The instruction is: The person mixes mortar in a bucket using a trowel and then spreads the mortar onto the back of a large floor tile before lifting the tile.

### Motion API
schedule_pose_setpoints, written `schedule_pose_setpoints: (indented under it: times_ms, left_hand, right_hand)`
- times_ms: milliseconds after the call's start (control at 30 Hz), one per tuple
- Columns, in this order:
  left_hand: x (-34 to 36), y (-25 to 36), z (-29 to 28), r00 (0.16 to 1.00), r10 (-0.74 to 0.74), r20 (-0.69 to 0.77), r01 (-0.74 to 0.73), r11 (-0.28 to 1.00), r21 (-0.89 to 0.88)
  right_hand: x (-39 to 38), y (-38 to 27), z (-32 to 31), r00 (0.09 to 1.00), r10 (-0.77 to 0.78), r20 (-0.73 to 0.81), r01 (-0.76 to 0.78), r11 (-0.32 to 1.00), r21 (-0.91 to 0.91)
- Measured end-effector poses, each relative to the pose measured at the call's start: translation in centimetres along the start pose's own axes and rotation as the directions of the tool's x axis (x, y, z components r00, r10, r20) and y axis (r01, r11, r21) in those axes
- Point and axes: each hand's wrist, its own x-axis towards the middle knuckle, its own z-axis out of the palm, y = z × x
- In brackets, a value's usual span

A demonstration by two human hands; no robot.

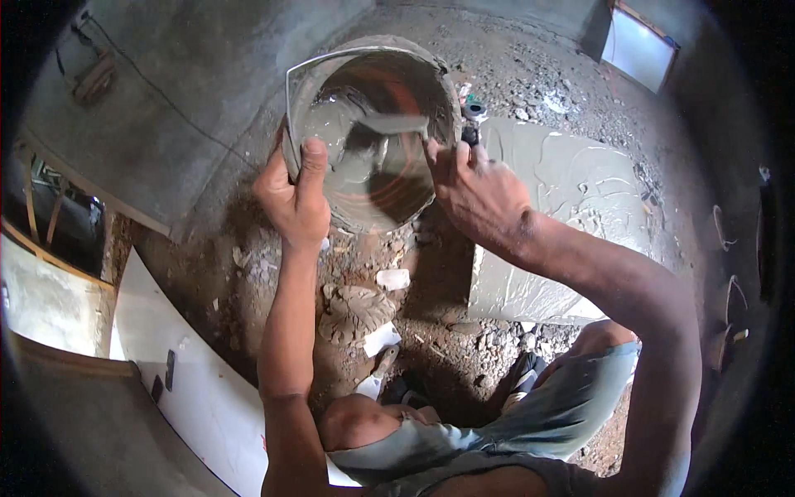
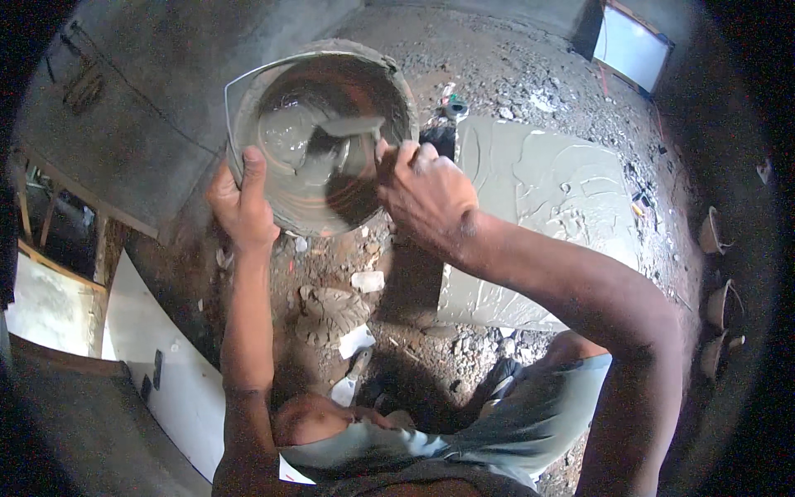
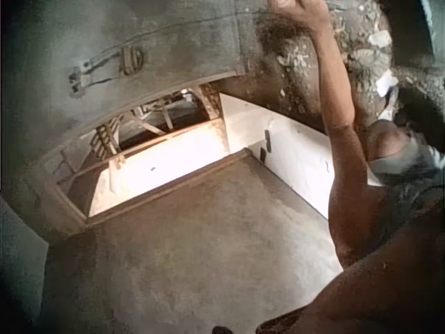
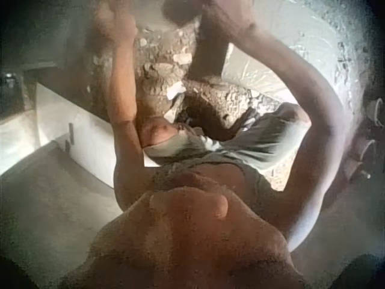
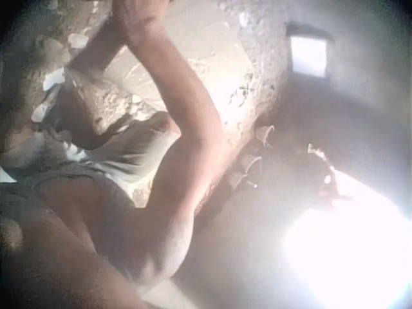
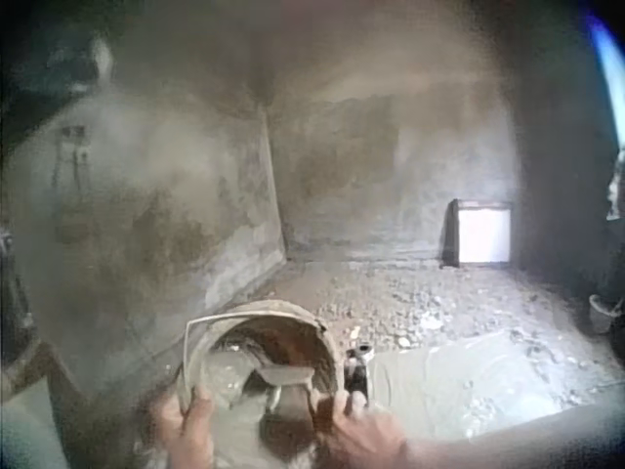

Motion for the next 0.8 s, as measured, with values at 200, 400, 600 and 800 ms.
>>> schedule_pose_setpoints:
  times_ms: [200, 400, 600, 800]
  left_hand:
    - [3.6, 2.6, 8.7, 0.986, 0.126, 0.107, -0.128, 0.992, 0.013]
    - [4.8, 3.4, 20.5, 0.886, 0.372, 0.277, -0.355, 0.928, -0.111]
    - [3.1, 2.8, 29.0, 0.765, 0.498, 0.41, -0.465, 0.866, -0.184]
    - [0.9, 2.9, 35.5, 0.685, 0.561, 0.465, -0.479, 0.827, -0.293]
  right_hand:
    - [-2.2, 8.4, -0.9, 0.955, 0.231, -0.184, -0.209, 0.969, 0.135]
    - [-5.1, 17.6, 0.7, 0.922, 0.386, -0.032, -0.345, 0.856, 0.385]
    - [-11.0, 23.6, 6.6, 0.87, 0.478, 0.123, -0.471, 0.727, 0.5]
    - [-17.0, 25.2, 11.5, 0.855, 0.503, 0.13, -0.47, 0.642, 0.606]
